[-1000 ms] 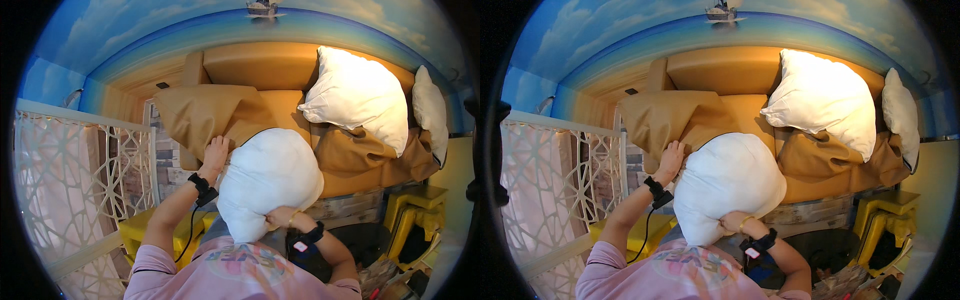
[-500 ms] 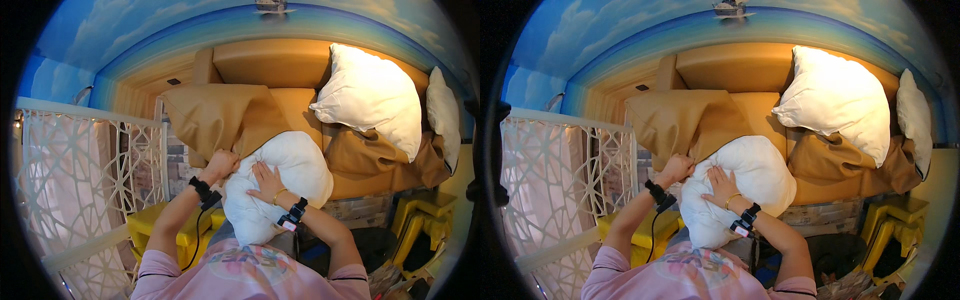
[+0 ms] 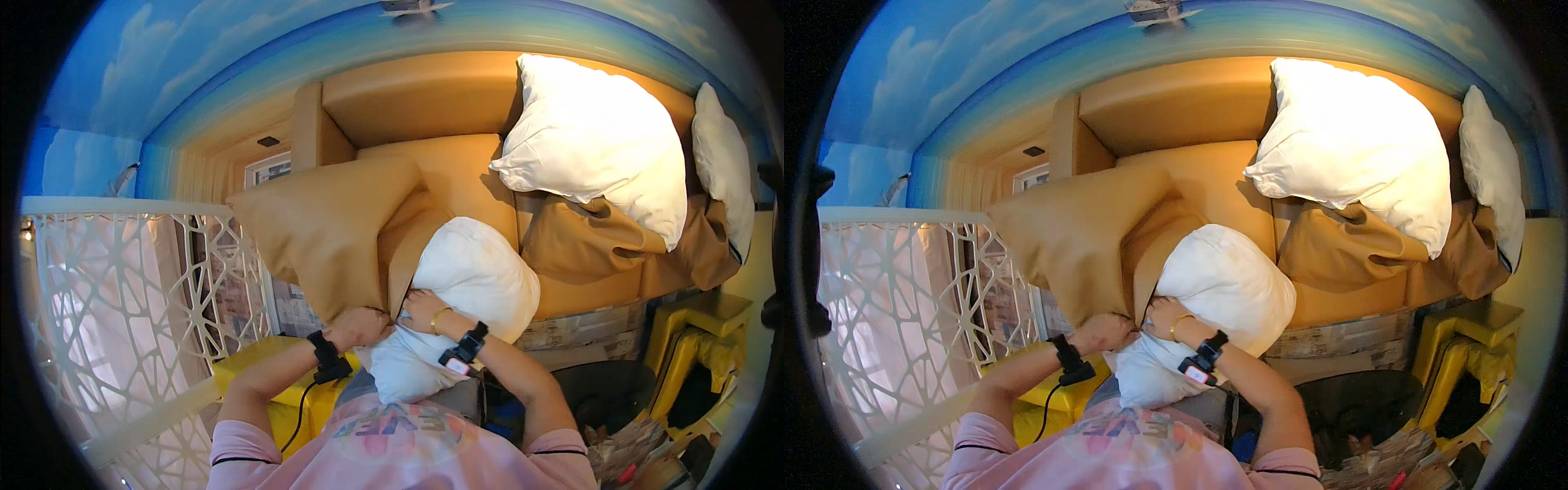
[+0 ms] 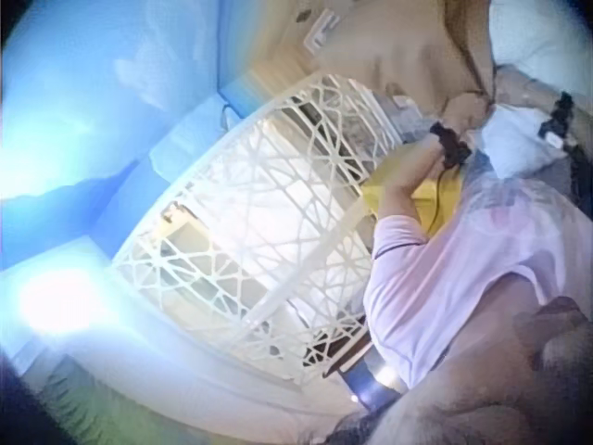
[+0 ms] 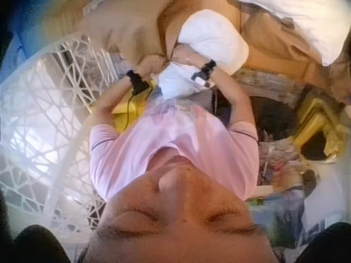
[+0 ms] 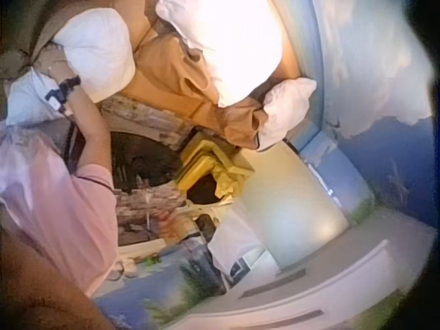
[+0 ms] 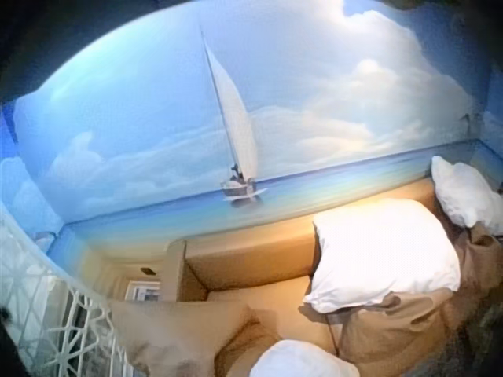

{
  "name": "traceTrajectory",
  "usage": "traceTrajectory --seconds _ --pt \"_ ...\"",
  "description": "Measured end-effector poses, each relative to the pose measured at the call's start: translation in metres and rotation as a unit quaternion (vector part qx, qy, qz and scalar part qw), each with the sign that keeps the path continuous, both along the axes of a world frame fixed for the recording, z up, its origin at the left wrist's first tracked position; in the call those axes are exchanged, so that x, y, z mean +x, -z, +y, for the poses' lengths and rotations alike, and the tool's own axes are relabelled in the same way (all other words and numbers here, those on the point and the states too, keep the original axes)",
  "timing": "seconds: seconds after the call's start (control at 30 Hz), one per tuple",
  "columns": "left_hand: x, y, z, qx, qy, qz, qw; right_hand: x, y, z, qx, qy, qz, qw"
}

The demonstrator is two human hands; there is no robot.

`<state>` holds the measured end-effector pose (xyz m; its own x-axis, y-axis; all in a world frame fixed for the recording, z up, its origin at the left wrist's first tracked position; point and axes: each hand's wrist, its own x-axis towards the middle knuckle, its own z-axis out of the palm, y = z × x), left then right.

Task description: The person wipes a white decorative lattice structure with a blue cloth, then moves to a bed and places white pillows into brown pillowcases. The person adjusts the pillows and smooths the bedding.

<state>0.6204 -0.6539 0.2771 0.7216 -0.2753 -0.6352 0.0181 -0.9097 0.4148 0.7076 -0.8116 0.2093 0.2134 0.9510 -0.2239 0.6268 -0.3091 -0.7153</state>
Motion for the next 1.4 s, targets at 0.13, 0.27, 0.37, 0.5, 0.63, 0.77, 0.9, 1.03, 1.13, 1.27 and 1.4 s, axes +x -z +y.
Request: traceTrajectory --seconds 0.13,0.27,0.37,0.5,0.63,0.77,0.9,1.03,1.13,1.27,1.4 --pt "0.042 0.014 0.009 0.021 0.095 0.042 0.994 0.083 -0.003 -0.03 -0.01 0.155 0.267 0.951" --pt "0.136 0.021 -0.011 0.092 -0.139 -0.09 0.982 0.155 0.072 -0.064 0.086 0.363 0.04 0.927" --pt "0.172 0.055 -0.023 0.151 -0.207 -0.052 0.965 0.173 0.132 -0.079 -0.036 0.392 0.133 0.909" --pt "0.169 0.076 -0.027 0.159 -0.162 0.02 0.974 0.148 0.122 -0.09 -0.195 0.314 0.251 0.895" --pt "0.163 0.071 -0.033 0.113 -0.067 0.045 0.99 0.119 0.126 -0.1 -0.185 0.276 0.194 0.923" --pt "0.158 0.012 -0.053 -0.028 -0.075 -0.04 0.996 0.094 0.093 -0.128 0.034 0.385 0.18 0.905" --pt "0.151 -0.039 -0.082 -0.153 -0.029 -0.12 0.981 0.079 -0.006 -0.153 0.111 0.486 0.139 0.856" --pt "0.131 -0.065 -0.093 -0.24 0.022 -0.18 0.954 0.036 -0.077 -0.161 0.211 0.508 -0.017 0.835" --pt "0.11 -0.06 -0.095 -0.291 0.098 -0.233 0.923 0.013 -0.104 -0.147 0.222 0.498 -0.065 0.836" --pt "0.097 -0.051 -0.091 -0.324 0.13 -0.217 0.912 0.008 -0.066 -0.108 0.21 0.509 -0.075 0.831" --pt "0.088 0.002 -0.075 -0.233 0.09 -0.133 0.959 0.023 0.021 -0.081 0.154 0.488 -0.051 0.858"
